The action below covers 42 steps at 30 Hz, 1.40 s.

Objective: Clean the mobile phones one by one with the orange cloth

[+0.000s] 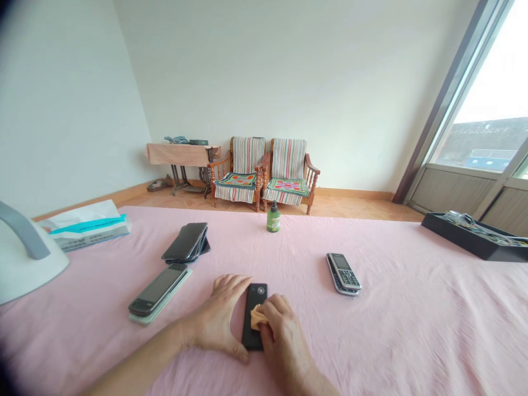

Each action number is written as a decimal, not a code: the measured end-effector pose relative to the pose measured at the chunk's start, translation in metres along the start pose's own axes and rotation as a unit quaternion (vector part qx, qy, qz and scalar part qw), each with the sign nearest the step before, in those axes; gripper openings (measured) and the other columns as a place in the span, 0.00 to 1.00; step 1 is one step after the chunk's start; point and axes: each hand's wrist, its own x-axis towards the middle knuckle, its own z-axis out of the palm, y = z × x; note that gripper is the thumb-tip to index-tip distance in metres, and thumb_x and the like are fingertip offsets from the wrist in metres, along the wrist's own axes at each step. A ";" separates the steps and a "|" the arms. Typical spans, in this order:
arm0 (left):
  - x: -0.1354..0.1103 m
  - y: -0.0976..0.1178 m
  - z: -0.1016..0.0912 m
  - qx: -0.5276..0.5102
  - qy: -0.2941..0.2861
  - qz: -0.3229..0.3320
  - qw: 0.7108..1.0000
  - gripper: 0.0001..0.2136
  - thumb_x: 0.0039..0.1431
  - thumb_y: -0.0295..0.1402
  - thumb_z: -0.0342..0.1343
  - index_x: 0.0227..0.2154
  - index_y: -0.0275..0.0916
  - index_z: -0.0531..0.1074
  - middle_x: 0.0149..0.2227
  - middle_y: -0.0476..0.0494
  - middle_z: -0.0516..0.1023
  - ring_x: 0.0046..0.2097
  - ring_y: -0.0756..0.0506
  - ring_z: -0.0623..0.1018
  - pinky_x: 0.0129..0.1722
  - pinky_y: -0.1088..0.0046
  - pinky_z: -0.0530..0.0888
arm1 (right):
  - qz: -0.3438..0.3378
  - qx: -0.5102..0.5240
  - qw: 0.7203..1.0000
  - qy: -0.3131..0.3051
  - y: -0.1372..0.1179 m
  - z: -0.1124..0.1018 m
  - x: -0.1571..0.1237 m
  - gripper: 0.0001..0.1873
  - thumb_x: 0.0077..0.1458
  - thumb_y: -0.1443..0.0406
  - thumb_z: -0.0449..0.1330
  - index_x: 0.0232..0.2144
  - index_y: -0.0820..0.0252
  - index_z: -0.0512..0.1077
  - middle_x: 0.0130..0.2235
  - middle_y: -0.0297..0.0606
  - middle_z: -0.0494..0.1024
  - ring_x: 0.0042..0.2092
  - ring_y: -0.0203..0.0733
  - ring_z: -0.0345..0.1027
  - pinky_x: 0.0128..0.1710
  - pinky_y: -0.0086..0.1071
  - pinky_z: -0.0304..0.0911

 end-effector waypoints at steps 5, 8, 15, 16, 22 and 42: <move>0.000 -0.002 -0.002 0.030 -0.005 -0.007 1.000 0.53 0.17 0.53 0.67 0.54 0.40 0.58 0.54 0.33 0.61 0.55 0.28 0.60 0.56 0.47 0.52 | 0.008 0.003 1.000 0.005 -0.001 0.003 -0.003 0.13 0.47 0.80 0.49 0.27 0.60 0.68 0.32 0.36 0.69 0.36 0.39 0.63 0.34 0.30 0.58; 0.001 -0.003 -0.002 0.032 -0.006 -0.002 0.999 0.50 0.18 0.52 0.67 0.52 0.41 0.59 0.54 0.34 0.61 0.55 0.29 0.61 0.55 0.48 0.54 | 0.009 0.010 1.000 0.004 -0.001 0.003 -0.001 0.14 0.47 0.80 0.49 0.27 0.60 0.68 0.33 0.37 0.70 0.37 0.39 0.63 0.36 0.30 0.58; 0.001 0.000 -0.004 -0.014 0.010 0.022 1.000 0.47 0.23 0.47 0.67 0.51 0.40 0.55 0.53 0.36 0.60 0.55 0.31 0.60 0.56 0.49 0.54 | 0.026 0.035 0.999 0.005 -0.012 -0.004 -0.003 0.15 0.42 0.81 0.49 0.27 0.60 0.67 0.32 0.34 0.69 0.34 0.36 0.64 0.33 0.27 0.58; 0.001 0.001 -0.004 -0.023 0.017 0.025 0.999 0.47 0.23 0.46 0.67 0.51 0.40 0.54 0.53 0.36 0.60 0.55 0.31 0.60 0.56 0.49 0.54 | 0.024 0.044 0.999 -0.002 -0.015 -0.005 -0.004 0.16 0.41 0.81 0.49 0.27 0.59 0.67 0.32 0.34 0.69 0.34 0.36 0.64 0.33 0.27 0.58; -0.001 0.001 0.000 -0.049 0.038 0.034 0.997 0.46 0.20 0.46 0.68 0.49 0.40 0.56 0.48 0.38 0.63 0.51 0.32 0.64 0.55 0.49 0.57 | -0.019 0.050 0.998 -0.024 -0.017 0.000 0.015 0.14 0.43 0.80 0.49 0.25 0.60 0.67 0.33 0.35 0.69 0.36 0.36 0.63 0.35 0.27 0.58; -0.001 -0.001 -0.005 -0.035 0.011 0.051 0.998 0.42 0.26 0.46 0.66 0.48 0.39 0.56 0.48 0.37 0.63 0.51 0.31 0.64 0.56 0.45 0.52 | -0.036 0.044 0.998 -0.040 -0.003 -0.006 0.040 0.14 0.45 0.81 0.49 0.25 0.60 0.67 0.31 0.35 0.68 0.35 0.36 0.63 0.35 0.29 0.58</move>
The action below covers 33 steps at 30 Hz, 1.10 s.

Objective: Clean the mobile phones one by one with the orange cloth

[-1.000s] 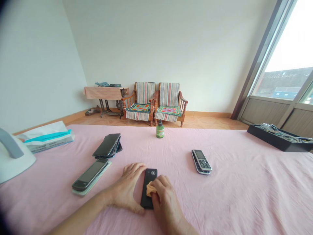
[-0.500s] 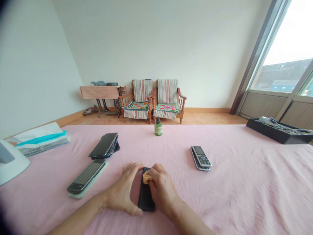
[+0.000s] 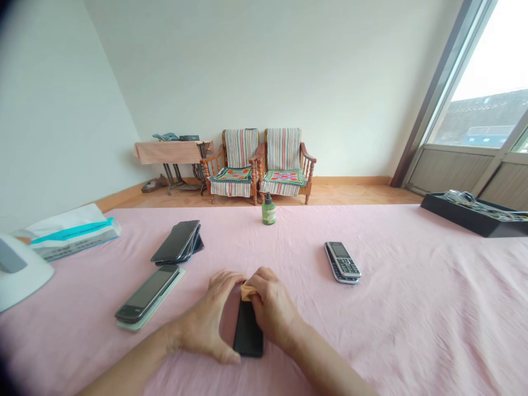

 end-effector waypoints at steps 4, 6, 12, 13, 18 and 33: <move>0.000 0.001 -0.001 -0.002 -0.012 0.005 1.000 0.42 0.24 0.46 0.66 0.47 0.40 0.57 0.45 0.40 0.64 0.49 0.32 0.65 0.55 0.45 0.54 | -0.026 0.028 0.998 -0.054 -0.013 -0.003 -0.024 0.15 0.42 0.82 0.49 0.25 0.60 0.66 0.34 0.34 0.69 0.37 0.35 0.63 0.35 0.26 0.58; 0.000 0.001 0.000 0.000 -0.011 0.007 1.000 0.42 0.24 0.46 0.66 0.47 0.40 0.56 0.46 0.39 0.63 0.49 0.32 0.65 0.55 0.46 0.54 | -0.036 0.031 0.997 -0.064 -0.013 -0.004 -0.024 0.16 0.42 0.82 0.49 0.26 0.60 0.66 0.34 0.35 0.69 0.38 0.35 0.63 0.37 0.26 0.58; -0.001 -0.001 0.003 0.007 -0.001 0.018 1.000 0.42 0.27 0.47 0.65 0.48 0.39 0.55 0.48 0.38 0.62 0.51 0.32 0.63 0.56 0.48 0.53 | -0.008 -0.007 1.000 -0.012 0.000 0.001 -0.001 0.14 0.45 0.81 0.49 0.26 0.61 0.67 0.32 0.36 0.68 0.36 0.37 0.62 0.36 0.30 0.58; -0.001 -0.001 0.003 0.007 -0.003 0.019 1.000 0.42 0.27 0.47 0.65 0.48 0.39 0.55 0.47 0.38 0.62 0.51 0.33 0.63 0.55 0.48 0.53 | -0.008 -0.004 1.000 -0.013 -0.002 0.002 -0.003 0.14 0.45 0.81 0.49 0.26 0.61 0.67 0.33 0.36 0.68 0.36 0.37 0.62 0.37 0.30 0.58; 0.000 0.001 0.003 0.004 -0.007 0.025 1.000 0.43 0.21 0.48 0.67 0.46 0.40 0.58 0.44 0.41 0.64 0.48 0.34 0.64 0.54 0.51 0.56 | -0.022 0.017 0.999 -0.046 -0.010 0.004 -0.018 0.14 0.42 0.82 0.49 0.24 0.60 0.65 0.34 0.35 0.69 0.38 0.36 0.62 0.37 0.28 0.58; -0.006 -0.006 -0.002 -0.007 0.002 -0.009 1.000 0.47 0.24 0.48 0.68 0.51 0.41 0.56 0.51 0.38 0.62 0.54 0.31 0.61 0.55 0.50 0.57 | 0.017 0.025 0.998 -0.055 -0.027 -0.004 -0.057 0.16 0.37 0.82 0.50 0.26 0.60 0.67 0.32 0.35 0.68 0.33 0.35 0.63 0.31 0.26 0.58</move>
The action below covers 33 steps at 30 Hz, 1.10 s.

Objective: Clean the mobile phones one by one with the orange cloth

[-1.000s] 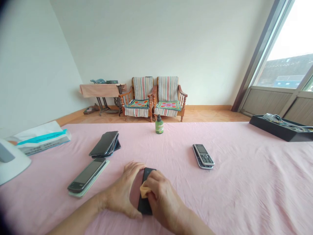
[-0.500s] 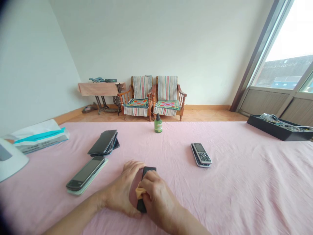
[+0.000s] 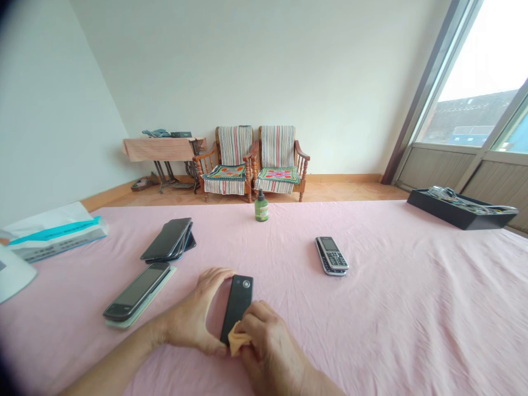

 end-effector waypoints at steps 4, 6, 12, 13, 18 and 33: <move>-0.001 -0.003 0.001 0.002 -0.009 -0.008 1.000 0.50 0.22 0.47 0.69 0.53 0.40 0.54 0.53 0.36 0.60 0.56 0.30 0.60 0.57 0.49 0.56 | 0.032 -0.037 0.998 0.034 0.017 -0.006 0.025 0.13 0.38 0.81 0.50 0.22 0.61 0.65 0.30 0.33 0.67 0.31 0.34 0.62 0.30 0.26 0.56; -0.001 -0.003 0.001 0.006 -0.013 -0.012 1.000 0.49 0.23 0.47 0.69 0.53 0.39 0.55 0.53 0.36 0.60 0.56 0.30 0.60 0.57 0.48 0.56 | 0.043 -0.059 0.996 0.049 0.028 -0.009 0.042 0.13 0.39 0.81 0.49 0.21 0.61 0.65 0.28 0.33 0.67 0.30 0.34 0.62 0.30 0.26 0.55; -0.001 0.000 0.000 0.010 -0.013 -0.015 1.000 0.49 0.23 0.48 0.68 0.53 0.38 0.56 0.54 0.35 0.61 0.56 0.30 0.60 0.57 0.48 0.57 | 0.047 -0.073 0.993 0.077 0.029 -0.009 0.042 0.13 0.41 0.81 0.49 0.22 0.61 0.66 0.29 0.34 0.67 0.31 0.34 0.62 0.31 0.26 0.55; -0.001 0.000 0.000 0.010 -0.014 -0.014 1.000 0.49 0.23 0.48 0.68 0.53 0.39 0.56 0.54 0.35 0.61 0.56 0.30 0.60 0.57 0.48 0.57 | 0.051 -0.070 0.994 0.071 0.025 -0.007 0.034 0.13 0.40 0.81 0.49 0.21 0.61 0.65 0.29 0.33 0.67 0.31 0.34 0.62 0.30 0.26 0.54; 0.000 -0.002 0.000 0.012 -0.024 -0.010 1.000 0.49 0.23 0.47 0.69 0.53 0.38 0.55 0.54 0.35 0.60 0.57 0.30 0.59 0.58 0.48 0.55 | 0.070 -0.055 0.995 0.047 0.011 -0.004 0.013 0.12 0.37 0.80 0.50 0.22 0.60 0.63 0.30 0.34 0.67 0.31 0.34 0.62 0.28 0.26 0.54; 0.000 -0.003 0.001 0.015 -0.032 0.007 0.999 0.50 0.25 0.47 0.68 0.56 0.40 0.54 0.56 0.36 0.58 0.58 0.30 0.57 0.58 0.49 0.54 | 0.028 -0.073 0.997 0.021 0.015 -0.007 0.007 0.13 0.38 0.79 0.49 0.24 0.58 0.61 0.30 0.33 0.67 0.32 0.36 0.61 0.29 0.27 0.54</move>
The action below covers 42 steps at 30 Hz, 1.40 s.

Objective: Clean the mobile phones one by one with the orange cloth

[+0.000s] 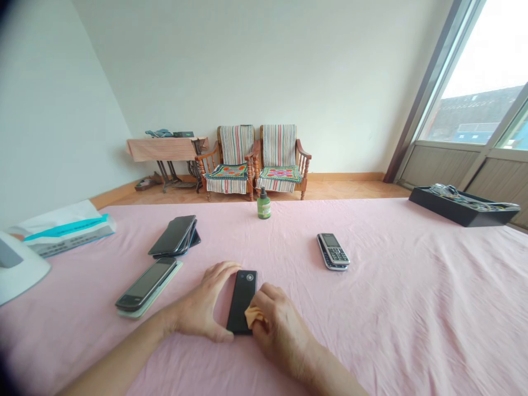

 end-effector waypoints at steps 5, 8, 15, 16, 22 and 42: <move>-0.001 0.003 0.000 -0.002 0.008 0.004 1.000 0.48 0.26 0.47 0.68 0.55 0.40 0.55 0.56 0.36 0.59 0.58 0.31 0.58 0.58 0.50 0.55 | 0.024 -0.023 0.998 0.048 0.003 0.007 0.006 0.13 0.40 0.80 0.49 0.26 0.60 0.64 0.30 0.34 0.67 0.31 0.36 0.61 0.30 0.28 0.55; -0.001 0.004 0.001 -0.002 0.022 0.016 1.000 0.46 0.25 0.47 0.68 0.53 0.41 0.58 0.54 0.38 0.60 0.57 0.31 0.59 0.57 0.50 0.55 | -0.025 -0.002 1.000 0.018 -0.011 0.005 0.003 0.13 0.41 0.80 0.49 0.25 0.59 0.64 0.32 0.35 0.68 0.34 0.36 0.62 0.33 0.28 0.57; -0.002 0.000 0.004 -0.022 0.042 0.006 0.999 0.51 0.24 0.47 0.68 0.55 0.40 0.52 0.56 0.35 0.56 0.59 0.29 0.55 0.58 0.48 0.54 | -0.043 -0.041 0.998 0.035 -0.006 0.011 0.046 0.13 0.46 0.79 0.50 0.27 0.60 0.67 0.33 0.36 0.68 0.36 0.38 0.63 0.37 0.30 0.60; -0.003 -0.001 0.004 -0.027 0.037 0.001 0.999 0.51 0.24 0.46 0.68 0.56 0.40 0.51 0.57 0.34 0.55 0.59 0.29 0.54 0.58 0.47 0.54 | -0.033 -0.057 0.997 0.047 0.000 0.011 0.055 0.12 0.47 0.79 0.50 0.27 0.60 0.68 0.33 0.36 0.68 0.36 0.38 0.63 0.37 0.30 0.59; -0.002 0.001 0.002 -0.033 0.020 -0.011 0.999 0.49 0.27 0.46 0.67 0.55 0.38 0.52 0.57 0.32 0.55 0.59 0.28 0.54 0.58 0.45 0.53 | 0.012 -0.078 0.994 0.070 0.018 0.005 0.060 0.11 0.49 0.78 0.50 0.24 0.61 0.67 0.29 0.35 0.67 0.32 0.37 0.62 0.31 0.29 0.56; -0.003 -0.003 0.006 -0.004 0.010 -0.030 0.999 0.54 0.28 0.50 0.67 0.59 0.37 0.46 0.60 0.31 0.49 0.62 0.29 0.49 0.60 0.48 0.50 | 0.117 0.012 0.985 0.124 0.034 0.006 0.061 0.07 0.49 0.73 0.51 0.26 0.61 0.68 0.27 0.34 0.71 0.29 0.37 0.64 0.29 0.28 0.54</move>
